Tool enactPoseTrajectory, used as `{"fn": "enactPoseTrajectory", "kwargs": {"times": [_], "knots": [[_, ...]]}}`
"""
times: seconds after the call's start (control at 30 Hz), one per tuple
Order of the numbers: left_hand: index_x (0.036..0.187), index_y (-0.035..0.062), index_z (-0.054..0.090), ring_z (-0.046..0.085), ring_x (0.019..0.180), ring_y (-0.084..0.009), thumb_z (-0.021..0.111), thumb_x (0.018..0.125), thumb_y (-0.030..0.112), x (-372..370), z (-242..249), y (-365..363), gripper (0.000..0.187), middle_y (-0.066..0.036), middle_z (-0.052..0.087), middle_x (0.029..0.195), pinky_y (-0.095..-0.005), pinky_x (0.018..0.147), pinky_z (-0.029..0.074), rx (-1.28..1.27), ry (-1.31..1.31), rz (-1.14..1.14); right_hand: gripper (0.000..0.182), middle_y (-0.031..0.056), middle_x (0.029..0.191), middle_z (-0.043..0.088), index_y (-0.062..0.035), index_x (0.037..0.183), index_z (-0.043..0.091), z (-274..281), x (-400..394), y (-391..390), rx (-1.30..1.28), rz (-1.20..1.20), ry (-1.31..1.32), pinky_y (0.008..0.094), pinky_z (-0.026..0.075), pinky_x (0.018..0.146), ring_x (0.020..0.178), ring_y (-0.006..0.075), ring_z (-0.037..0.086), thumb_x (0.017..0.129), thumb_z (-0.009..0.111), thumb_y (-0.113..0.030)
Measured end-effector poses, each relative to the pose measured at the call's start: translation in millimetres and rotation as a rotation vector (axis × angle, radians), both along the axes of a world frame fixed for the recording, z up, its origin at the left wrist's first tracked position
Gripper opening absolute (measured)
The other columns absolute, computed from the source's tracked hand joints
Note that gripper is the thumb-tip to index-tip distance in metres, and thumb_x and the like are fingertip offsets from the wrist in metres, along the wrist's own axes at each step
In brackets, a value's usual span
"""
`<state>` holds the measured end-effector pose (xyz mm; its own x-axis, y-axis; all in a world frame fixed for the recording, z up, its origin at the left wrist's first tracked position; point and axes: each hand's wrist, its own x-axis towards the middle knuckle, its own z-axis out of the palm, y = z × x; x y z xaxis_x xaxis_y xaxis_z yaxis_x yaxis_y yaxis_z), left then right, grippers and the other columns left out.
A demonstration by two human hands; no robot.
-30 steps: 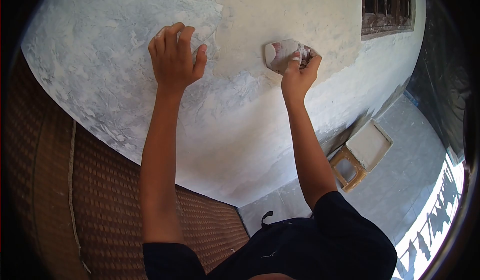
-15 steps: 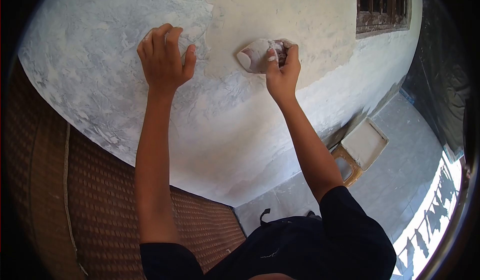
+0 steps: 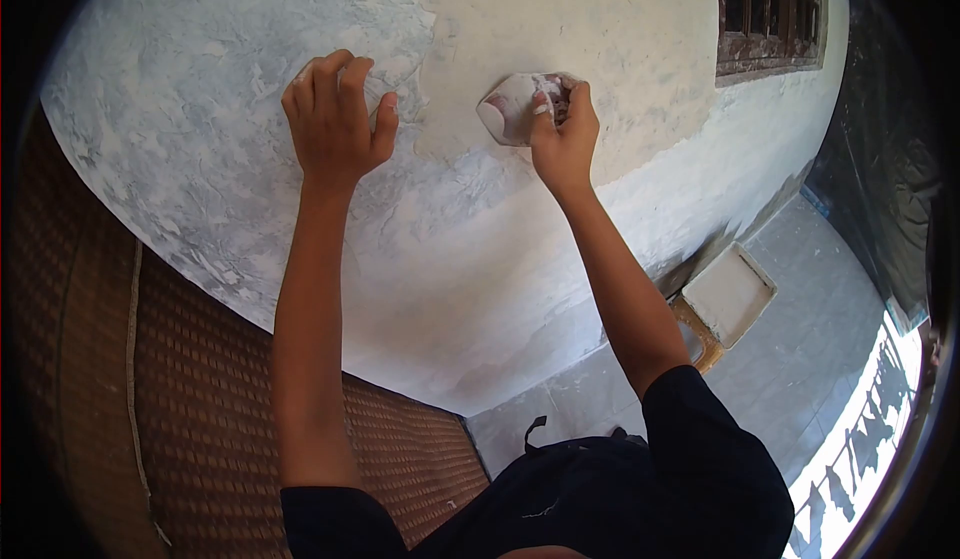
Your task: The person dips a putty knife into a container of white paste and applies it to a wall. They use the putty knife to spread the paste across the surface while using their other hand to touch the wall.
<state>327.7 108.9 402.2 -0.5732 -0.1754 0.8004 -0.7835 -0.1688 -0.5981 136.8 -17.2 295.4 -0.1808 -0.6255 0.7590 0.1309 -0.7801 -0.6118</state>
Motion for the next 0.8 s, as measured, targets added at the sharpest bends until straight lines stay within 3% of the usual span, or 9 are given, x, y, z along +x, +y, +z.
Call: {"fn": "enactPoseTrajectory", "kwargs": {"times": [0.07,0.1,0.17,0.23,0.33,0.5,0.7,0.77,0.8], "knots": [[0.116,0.0106,0.049,0.047,0.106,-0.0287,0.053,0.087,0.033,0,-2,1,0.037,-0.01,0.053,0.112,-0.044,0.09,0.032,0.015,0.011,0.011,0.015,0.0195,0.088,0.059,0.0063,0.098,0.049,5,-7,-5,0.106,-0.004,-0.347,0.0361,0.047,0.072,0.078,0.027,0.059,0.086,0.053,-0.002],[0.116,0.0105,0.049,0.047,0.106,-0.0287,0.054,0.086,0.033,-1,-2,1,0.037,-0.01,0.053,0.112,-0.0438,0.09,0.032,0.018,0.01,0.014,0.015,0.0195,0.088,0.059,0.0063,0.098,0.049,4,-5,-2,0.106,0.0,-0.345,0.0361,0.047,0.072,0.078,0.027,0.059,0.086,0.053,-0.002],[0.115,0.0104,0.05,0.047,0.106,-0.0287,0.054,0.086,0.032,-1,0,1,0.037,-0.01,0.053,0.112,-0.0436,0.09,0.032,0.014,0.007,0.018,0.016,0.0188,0.085,0.057,0.006,0.097,0.048,2,0,7,-0.037,0.033,-0.238,0.0357,0.047,0.07,0.076,0.0256,0.058,0.086,0.054,-0.003],[0.115,0.0102,0.05,0.046,0.106,-0.0287,0.054,0.085,0.031,-1,-1,1,0.037,-0.01,0.053,0.112,-0.0434,0.09,0.032,0.028,0.007,0.008,0.017,0.0221,0.084,0.055,0.0056,0.096,0.048,2,17,27,-0.154,0.089,-0.046,0.0379,0.046,0.068,0.075,0.0342,0.056,0.082,0.056,-0.001],[0.115,0.0103,0.05,0.046,0.107,-0.0285,0.055,0.085,0.03,-1,-1,1,0.037,-0.01,0.053,0.112,-0.0434,0.09,0.032,0.031,0.014,0.003,0.019,0.0235,0.085,0.055,0.0062,0.097,0.049,9,29,39,-0.195,0.107,0.081,0.0394,0.046,0.07,0.076,0.0382,0.055,0.08,0.056,0.0],[0.112,0.0112,0.051,0.047,0.103,-0.0277,0.055,0.083,0.03,-1,0,-2,0.035,-0.008,0.053,0.109,-0.0432,0.089,0.033,0.002,0.005,-0.01,0.016,0.0184,0.086,0.056,0.0067,0.098,0.046,18,15,35,0.205,0.034,-0.369,0.0356,0.046,0.07,0.076,0.024,0.056,0.086,0.052,-0.001],[0.109,0.0121,0.052,0.049,0.1,-0.0266,0.054,0.082,0.031,-1,0,-2,0.033,-0.006,0.054,0.106,-0.0422,0.087,0.034,-0.023,-0.013,-0.034,0.016,0.0178,0.085,0.053,0.0056,0.096,0.046,-4,54,65,0.051,0.08,-0.185,0.0336,0.045,0.068,0.075,0.0235,0.054,0.086,0.054,-0.003],[0.109,0.0122,0.052,0.049,0.1,-0.0265,0.054,0.083,0.032,-1,1,-2,0.033,-0.006,0.054,0.106,-0.042,0.087,0.034,-0.026,-0.021,-0.043,0.016,0.0179,0.088,0.053,0.0057,0.098,0.045,-12,50,64,0.144,0.069,-0.153,0.0339,0.045,0.07,0.078,0.0231,0.054,0.087,0.053,-0.004],[0.109,0.0122,0.052,0.049,0.1,-0.0264,0.053,0.083,0.032,-1,1,-3,0.032,-0.006,0.054,0.106,-0.0419,0.087,0.034,-0.036,-0.02,-0.046,0.017,0.0176,0.09,0.053,0.0057,0.099,0.044,-17,45,62,0.329,0.047,-0.405,0.034,0.045,0.071,0.079,0.0226,0.054,0.088,0.052,-0.005]]}}
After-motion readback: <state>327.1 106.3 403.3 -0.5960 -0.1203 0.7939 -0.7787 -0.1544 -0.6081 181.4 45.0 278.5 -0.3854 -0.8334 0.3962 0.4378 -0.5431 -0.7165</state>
